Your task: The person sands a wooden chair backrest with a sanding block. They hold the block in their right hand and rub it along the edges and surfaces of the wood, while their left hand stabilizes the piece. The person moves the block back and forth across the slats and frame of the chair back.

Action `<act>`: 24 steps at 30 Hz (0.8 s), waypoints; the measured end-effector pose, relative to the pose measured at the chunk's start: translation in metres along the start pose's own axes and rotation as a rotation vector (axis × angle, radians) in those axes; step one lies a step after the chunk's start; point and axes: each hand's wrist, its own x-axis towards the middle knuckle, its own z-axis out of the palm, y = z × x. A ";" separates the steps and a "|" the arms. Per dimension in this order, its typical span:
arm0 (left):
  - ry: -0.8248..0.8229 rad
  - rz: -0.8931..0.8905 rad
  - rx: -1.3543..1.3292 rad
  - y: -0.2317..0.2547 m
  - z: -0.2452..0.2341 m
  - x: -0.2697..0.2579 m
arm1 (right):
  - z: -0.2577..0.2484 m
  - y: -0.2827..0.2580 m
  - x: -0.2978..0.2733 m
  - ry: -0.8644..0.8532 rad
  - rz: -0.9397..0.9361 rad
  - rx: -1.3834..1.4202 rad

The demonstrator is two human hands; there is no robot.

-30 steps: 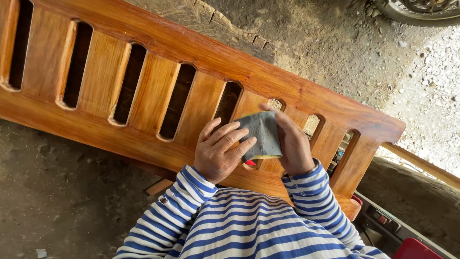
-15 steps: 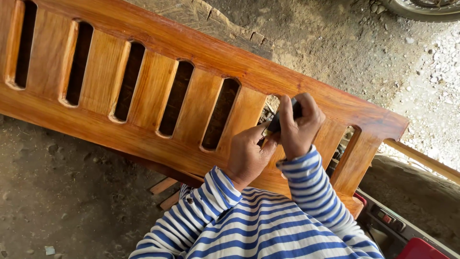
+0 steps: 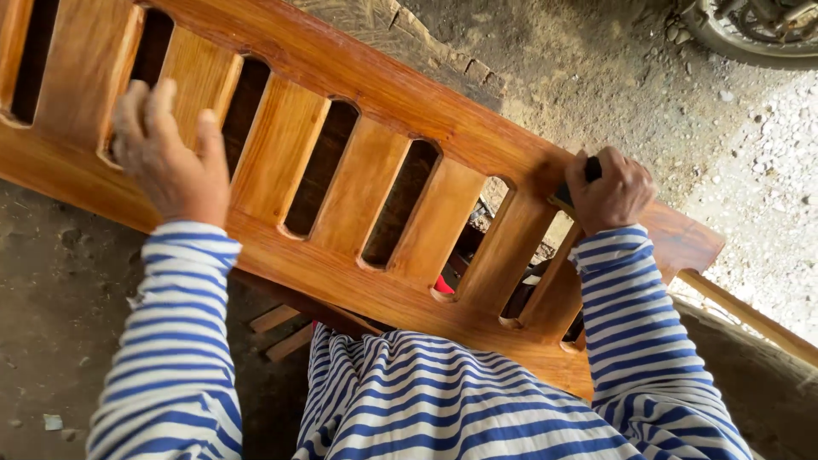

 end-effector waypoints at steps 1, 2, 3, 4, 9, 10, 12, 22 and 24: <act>-0.068 -0.023 0.082 -0.015 0.002 -0.001 | 0.001 0.001 0.001 0.028 -0.048 -0.002; -0.139 -0.043 0.161 -0.031 0.005 -0.002 | 0.001 0.003 0.001 0.056 -0.095 -0.007; -0.142 -0.050 0.155 -0.028 0.006 -0.003 | 0.005 0.002 0.001 0.051 -0.100 -0.013; -0.189 -0.065 0.185 -0.025 0.007 -0.003 | 0.010 0.001 0.002 0.051 -0.105 -0.020; -0.222 -0.044 0.274 -0.029 0.007 0.002 | 0.009 -0.087 0.056 0.069 -0.257 0.022; -0.224 -0.044 0.265 -0.032 0.008 0.001 | 0.004 -0.116 0.072 0.045 -0.315 0.120; -0.227 -0.059 0.258 -0.034 0.009 0.000 | 0.008 -0.161 0.102 0.015 -0.386 0.221; -0.273 -0.078 0.243 -0.035 0.008 -0.002 | 0.017 -0.180 0.118 0.048 -0.503 0.292; -0.256 -0.070 0.232 -0.037 0.009 -0.001 | 0.010 -0.136 0.088 0.048 -0.516 0.262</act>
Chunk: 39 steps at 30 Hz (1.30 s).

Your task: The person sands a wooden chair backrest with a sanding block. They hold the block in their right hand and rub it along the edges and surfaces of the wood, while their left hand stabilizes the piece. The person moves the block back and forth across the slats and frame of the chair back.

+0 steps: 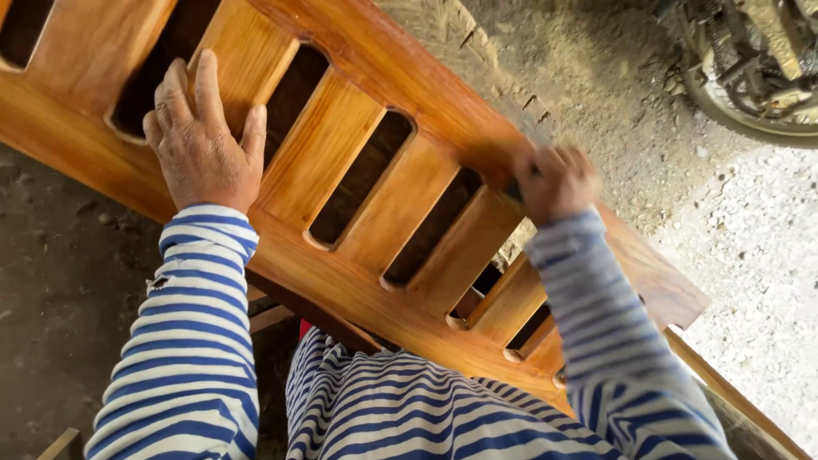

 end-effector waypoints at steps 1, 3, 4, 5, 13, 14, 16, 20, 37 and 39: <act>0.020 0.016 0.014 -0.002 0.001 0.002 | -0.009 0.012 -0.026 0.002 0.053 0.031; 0.014 0.038 0.017 -0.001 0.003 0.000 | -0.021 0.028 -0.078 -0.021 0.119 0.058; -0.010 0.030 0.028 -0.001 0.000 0.000 | -0.020 0.036 -0.093 -0.030 0.225 -0.001; -0.033 0.022 0.039 -0.001 -0.004 0.001 | -0.019 0.043 -0.108 -0.040 0.330 -0.062; -0.096 0.001 0.045 -0.012 0.003 0.003 | 0.032 -0.045 0.087 -0.021 0.049 0.024; -0.079 0.014 0.056 -0.013 0.002 0.003 | 0.044 -0.064 0.116 0.018 0.041 0.102; -0.096 -0.006 0.060 -0.014 0.004 0.003 | 0.065 -0.085 0.157 0.052 0.000 0.083; -0.091 -0.017 0.018 -0.014 0.005 0.001 | 0.071 -0.101 0.192 0.163 -0.069 0.234; -0.107 -0.022 -0.078 -0.023 0.006 0.003 | 0.031 -0.032 0.051 -0.135 0.228 0.001; -0.117 -0.038 -0.065 -0.023 0.006 0.005 | 0.057 -0.052 0.110 -0.085 0.122 0.047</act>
